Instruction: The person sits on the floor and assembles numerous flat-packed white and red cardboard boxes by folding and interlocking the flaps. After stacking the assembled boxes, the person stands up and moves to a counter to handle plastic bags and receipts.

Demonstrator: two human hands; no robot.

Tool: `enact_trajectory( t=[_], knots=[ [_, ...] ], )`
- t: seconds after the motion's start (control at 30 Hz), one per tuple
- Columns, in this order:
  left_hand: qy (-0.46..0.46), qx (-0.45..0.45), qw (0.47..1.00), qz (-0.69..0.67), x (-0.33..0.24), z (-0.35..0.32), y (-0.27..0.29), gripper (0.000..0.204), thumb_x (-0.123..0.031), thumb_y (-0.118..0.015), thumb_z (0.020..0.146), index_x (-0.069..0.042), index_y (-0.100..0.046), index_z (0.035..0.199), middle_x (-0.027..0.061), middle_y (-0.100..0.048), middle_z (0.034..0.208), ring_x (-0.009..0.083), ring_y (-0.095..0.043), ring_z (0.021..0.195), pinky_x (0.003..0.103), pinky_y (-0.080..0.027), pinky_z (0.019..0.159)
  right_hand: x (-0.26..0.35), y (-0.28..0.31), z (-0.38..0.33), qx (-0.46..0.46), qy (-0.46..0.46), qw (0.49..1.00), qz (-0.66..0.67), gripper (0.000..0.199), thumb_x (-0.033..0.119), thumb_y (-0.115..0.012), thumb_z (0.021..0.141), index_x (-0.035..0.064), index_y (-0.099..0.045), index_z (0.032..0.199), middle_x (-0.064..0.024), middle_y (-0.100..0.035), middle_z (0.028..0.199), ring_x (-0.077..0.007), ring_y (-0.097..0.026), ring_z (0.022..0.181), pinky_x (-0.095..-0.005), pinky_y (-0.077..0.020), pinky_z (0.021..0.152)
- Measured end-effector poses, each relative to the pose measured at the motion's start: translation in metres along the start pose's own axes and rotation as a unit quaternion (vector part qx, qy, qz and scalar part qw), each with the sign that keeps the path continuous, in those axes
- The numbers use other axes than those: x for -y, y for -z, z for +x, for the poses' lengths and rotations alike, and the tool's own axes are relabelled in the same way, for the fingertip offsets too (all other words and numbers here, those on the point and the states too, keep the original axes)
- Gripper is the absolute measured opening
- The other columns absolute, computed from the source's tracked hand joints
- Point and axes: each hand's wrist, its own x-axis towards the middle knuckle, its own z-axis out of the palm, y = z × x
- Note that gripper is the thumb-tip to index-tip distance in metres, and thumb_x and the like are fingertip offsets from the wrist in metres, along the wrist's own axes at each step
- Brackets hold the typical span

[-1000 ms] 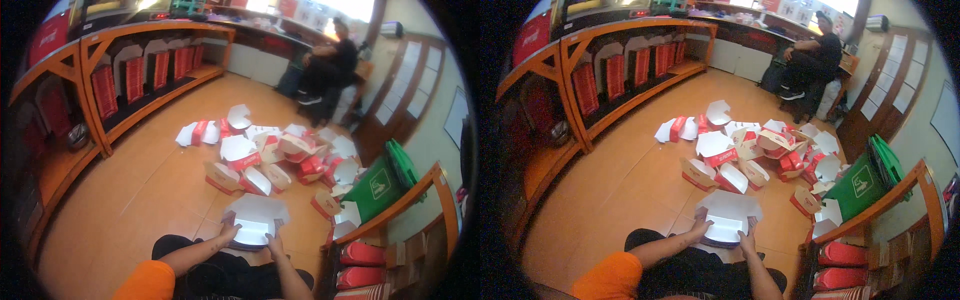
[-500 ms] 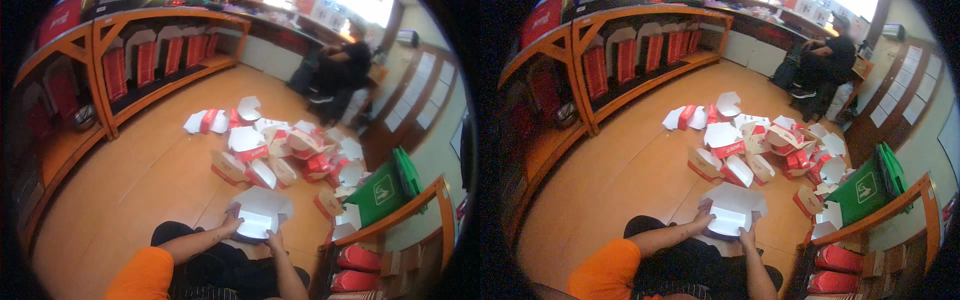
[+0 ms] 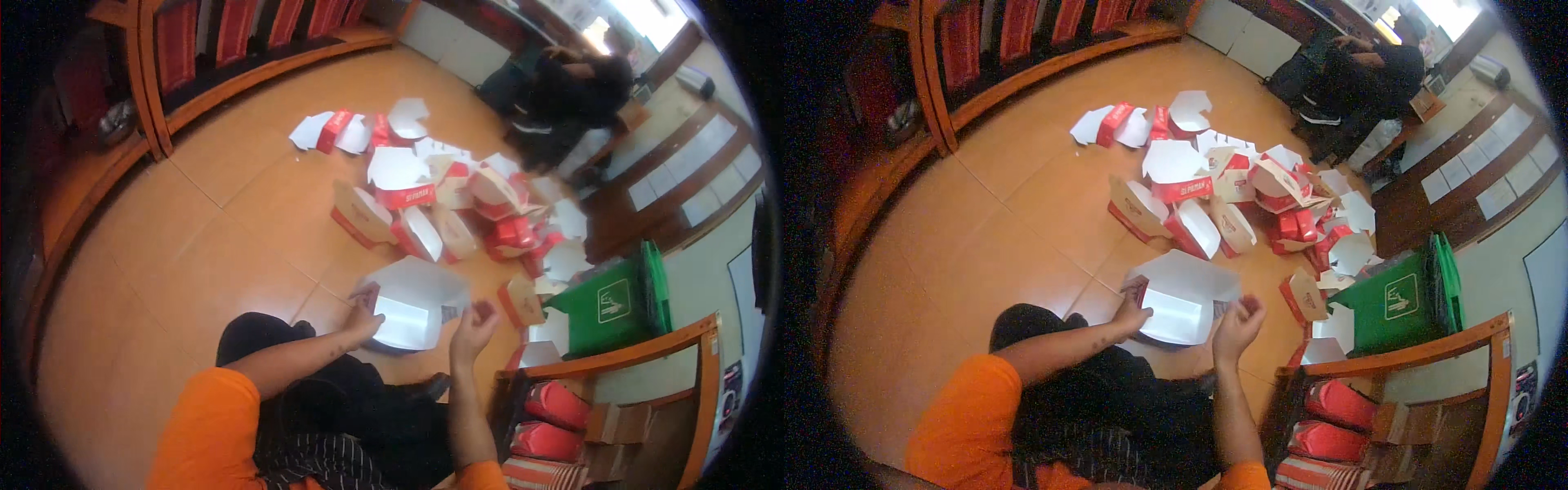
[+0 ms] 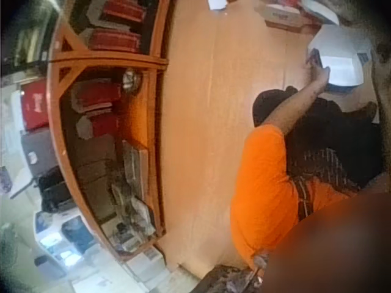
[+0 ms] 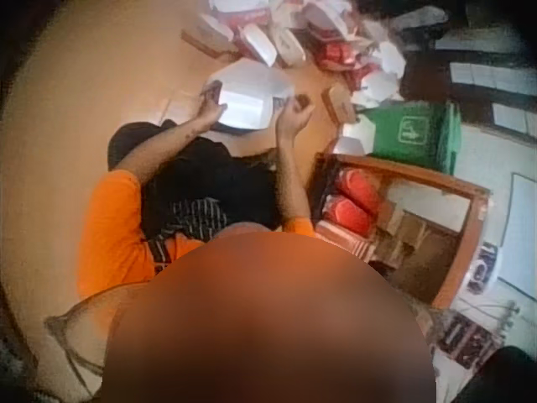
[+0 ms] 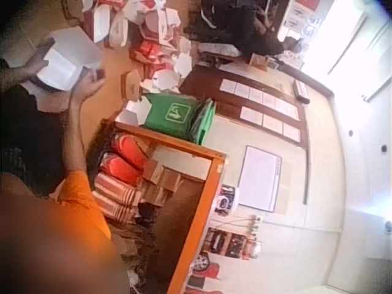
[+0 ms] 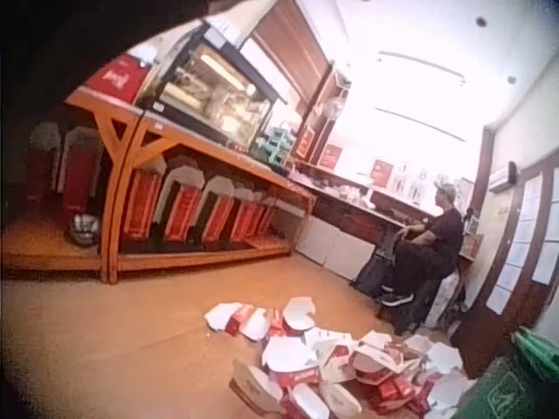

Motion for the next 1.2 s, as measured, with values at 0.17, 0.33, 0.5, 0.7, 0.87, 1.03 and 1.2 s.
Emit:
enact_trajectory(
  t=[0.17,0.33,0.5,0.7,0.87,1.03,1.2],
  knots=[
    [0.074,-0.005,0.997,0.012,-0.059,-0.030,0.010,0.077,-0.011,-0.067,0.075,0.005,-0.028,0.138,0.0235,-0.044,0.137,0.0338,-0.042,0.131,0.038,-0.034,0.108,0.073,-0.080,0.091,0.176,0.127,0.976,-0.011,0.016,0.010,-0.063,0.086,-0.0020,-0.059,0.096,-0.0108,-0.062,0.084,-0.0178,-0.061,0.078,-0.0308,-0.0486,0.071],
    [-0.033,0.002,0.999,0.018,-0.041,-0.025,-0.010,0.078,-0.009,-0.070,0.070,0.002,-0.031,0.138,0.0202,-0.038,0.140,0.0305,-0.036,0.134,0.037,-0.026,0.114,0.012,-0.204,0.123,0.433,0.137,0.794,-0.405,0.043,0.037,-0.063,0.085,0.0056,-0.061,0.114,-0.0199,-0.066,0.106,-0.0351,-0.064,0.098,-0.0426,-0.0497,0.083],
    [-0.032,0.037,0.999,-0.014,-0.047,-0.019,-0.008,0.083,-0.008,-0.074,0.072,0.007,-0.028,0.140,0.0208,-0.039,0.141,0.0303,-0.035,0.136,0.039,-0.023,0.115,-0.025,-0.282,0.098,0.462,0.196,0.710,-0.494,0.029,0.019,-0.059,0.082,0.0019,-0.068,0.103,-0.0169,-0.069,0.100,-0.0308,-0.069,0.092,-0.0412,-0.0552,0.073],
    [-0.078,0.068,0.994,-0.021,0.004,0.007,-0.015,0.088,-0.019,-0.073,0.079,0.004,-0.018,0.145,0.0177,-0.021,0.152,0.0289,-0.020,0.143,0.039,-0.019,0.117,0.044,-0.274,0.082,0.431,0.150,0.815,-0.357,0.025,0.013,-0.055,0.082,0.0052,-0.068,0.101,-0.0190,-0.069,0.098,-0.0343,-0.066,0.096,-0.0446,-0.0517,0.083],
    [0.079,0.196,0.977,-0.015,-0.095,-0.038,0.036,0.093,-0.041,-0.066,0.086,-0.001,-0.010,0.150,0.0181,-0.015,0.155,0.0286,-0.019,0.144,0.037,-0.020,0.117,0.077,-0.227,0.079,0.384,-0.047,0.922,-0.024,0.026,0.012,-0.058,0.084,-0.0031,-0.062,0.105,-0.0172,-0.067,0.092,-0.0268,-0.067,0.084,-0.0384,-0.0575,0.067],
    [0.099,0.345,0.909,0.210,-0.165,-0.046,0.098,0.088,-0.047,-0.061,0.087,-0.004,-0.016,0.149,0.0214,-0.025,0.150,0.0287,-0.032,0.137,0.039,-0.032,0.108,0.133,-0.141,0.058,0.335,-0.151,0.892,0.263,0.027,0.011,-0.056,0.090,-0.0034,-0.054,0.114,-0.0116,-0.063,0.098,-0.0195,-0.066,0.079,-0.0293,-0.0583,0.055],
    [0.021,0.104,0.960,0.258,-0.171,-0.058,0.141,0.090,-0.036,-0.072,0.080,0.000,-0.021,0.145,0.0224,-0.030,0.145,0.0360,-0.035,0.133,0.040,-0.037,0.102,0.156,-0.059,0.018,0.268,-0.154,0.878,0.364,0.029,0.007,-0.053,0.092,-0.0037,-0.050,0.118,-0.0126,-0.062,0.105,-0.0203,-0.065,0.086,-0.0327,-0.0583,0.063]
  ],
)
